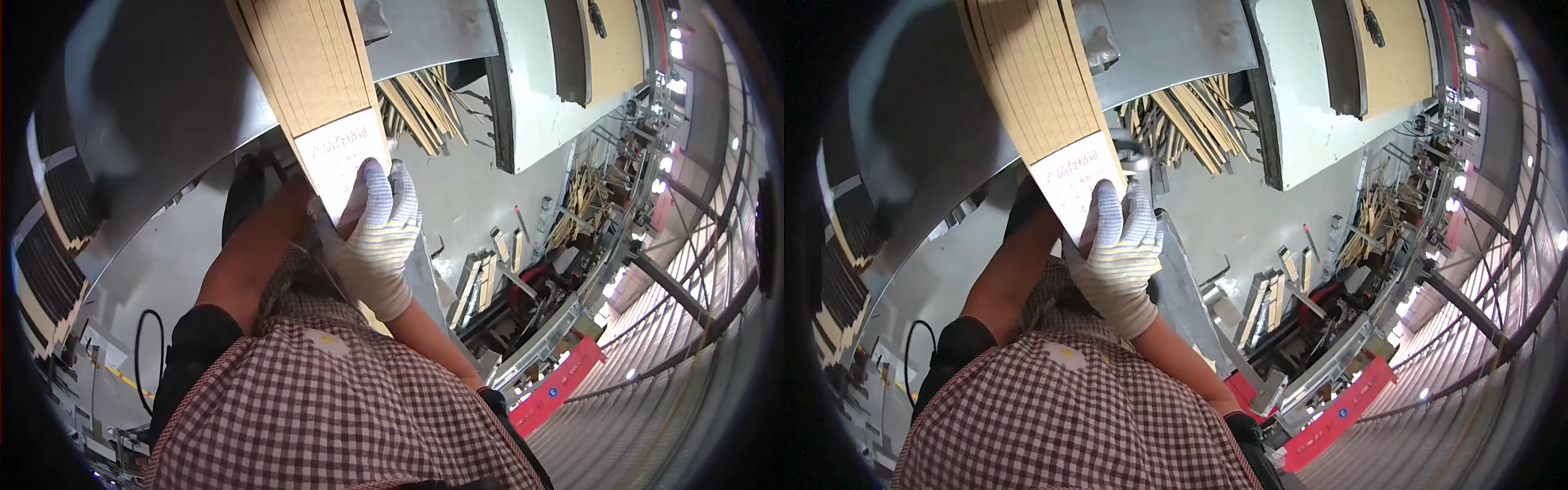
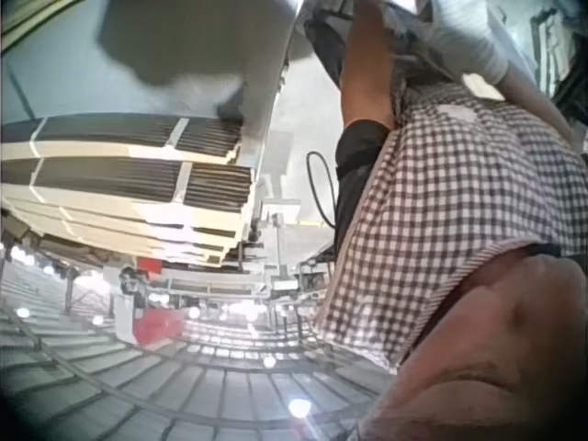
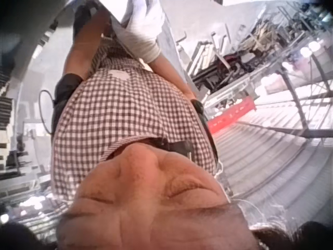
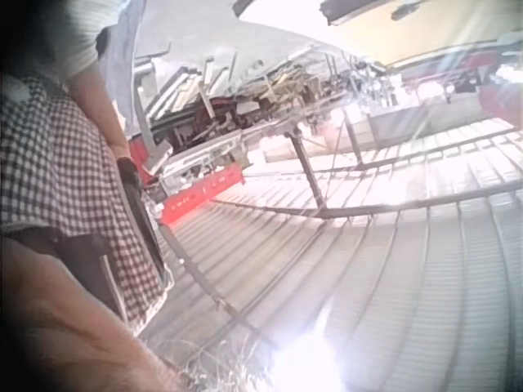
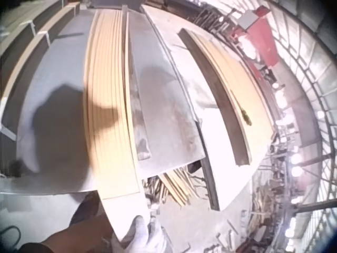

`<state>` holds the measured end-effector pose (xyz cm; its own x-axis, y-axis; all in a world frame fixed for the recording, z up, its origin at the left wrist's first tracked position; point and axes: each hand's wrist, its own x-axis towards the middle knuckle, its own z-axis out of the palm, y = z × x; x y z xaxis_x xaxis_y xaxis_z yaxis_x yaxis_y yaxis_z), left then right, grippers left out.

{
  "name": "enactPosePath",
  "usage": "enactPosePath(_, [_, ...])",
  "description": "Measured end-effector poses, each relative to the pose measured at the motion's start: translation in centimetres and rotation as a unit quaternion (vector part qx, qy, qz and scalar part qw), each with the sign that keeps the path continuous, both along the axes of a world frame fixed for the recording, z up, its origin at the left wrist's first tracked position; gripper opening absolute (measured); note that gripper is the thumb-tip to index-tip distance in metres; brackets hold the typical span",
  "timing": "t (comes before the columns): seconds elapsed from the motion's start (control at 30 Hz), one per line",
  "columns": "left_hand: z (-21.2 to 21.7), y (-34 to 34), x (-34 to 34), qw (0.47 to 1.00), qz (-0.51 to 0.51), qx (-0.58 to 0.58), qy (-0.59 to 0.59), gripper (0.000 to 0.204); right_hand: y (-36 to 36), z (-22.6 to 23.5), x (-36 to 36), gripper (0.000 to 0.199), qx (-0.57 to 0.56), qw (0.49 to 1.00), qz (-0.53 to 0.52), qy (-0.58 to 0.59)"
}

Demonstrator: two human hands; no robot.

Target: Wrapping bundles of wooden or composite slats in cardboard and securing them with tape using a manual dispenser.

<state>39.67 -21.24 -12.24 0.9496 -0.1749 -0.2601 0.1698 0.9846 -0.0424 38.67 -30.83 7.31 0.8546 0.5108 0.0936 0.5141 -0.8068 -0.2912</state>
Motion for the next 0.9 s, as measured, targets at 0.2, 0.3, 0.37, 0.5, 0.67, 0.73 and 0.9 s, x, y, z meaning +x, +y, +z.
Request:
enactPosePath(0.2, [6.6,6.3,-11.5,0.845,0.09,0.492,0.188,0.041,-0.4,-0.7,-0.4,0.091,-0.001,0.999,-0.04,0.013])
enactPosePath(0.3, [17.6,3.0,-8.5,0.709,0.185,0.68,0.017,0.029,-0.2,0.1,-0.1,0.087,0.006,0.997,-0.025,0.071])
enactPosePath(0.37, [17.4,1.3,-6.7,0.752,0.142,0.639,0.077,0.025,-1.0,0.0,1.2,0.086,0.063,0.989,0.011,0.133])
enactPosePath(0.5, [20.2,3.8,-3.5,0.299,0.06,0.951,-0.061,0.035,-3.1,6.7,5.1,0.073,0.32,0.92,0.073,0.216])
enactPosePath(0.67, [18.4,4.2,-1.9,0.488,0.097,0.854,-0.151,0.053,-1.1,10.1,6.8,0.022,0.109,0.925,0.298,0.211])
enactPosePath(0.73, [18.4,4.4,-2.1,0.396,0.108,0.899,-0.155,0.051,-3.1,10.8,9.8,0.021,-0.06,0.941,0.28,0.181])
enactPosePath(0.9, [17.6,4.5,-2.0,0.392,0.128,0.89,-0.194,0.048,-4.2,5.0,12.5,0.02,-0.125,0.95,0.2,0.204])
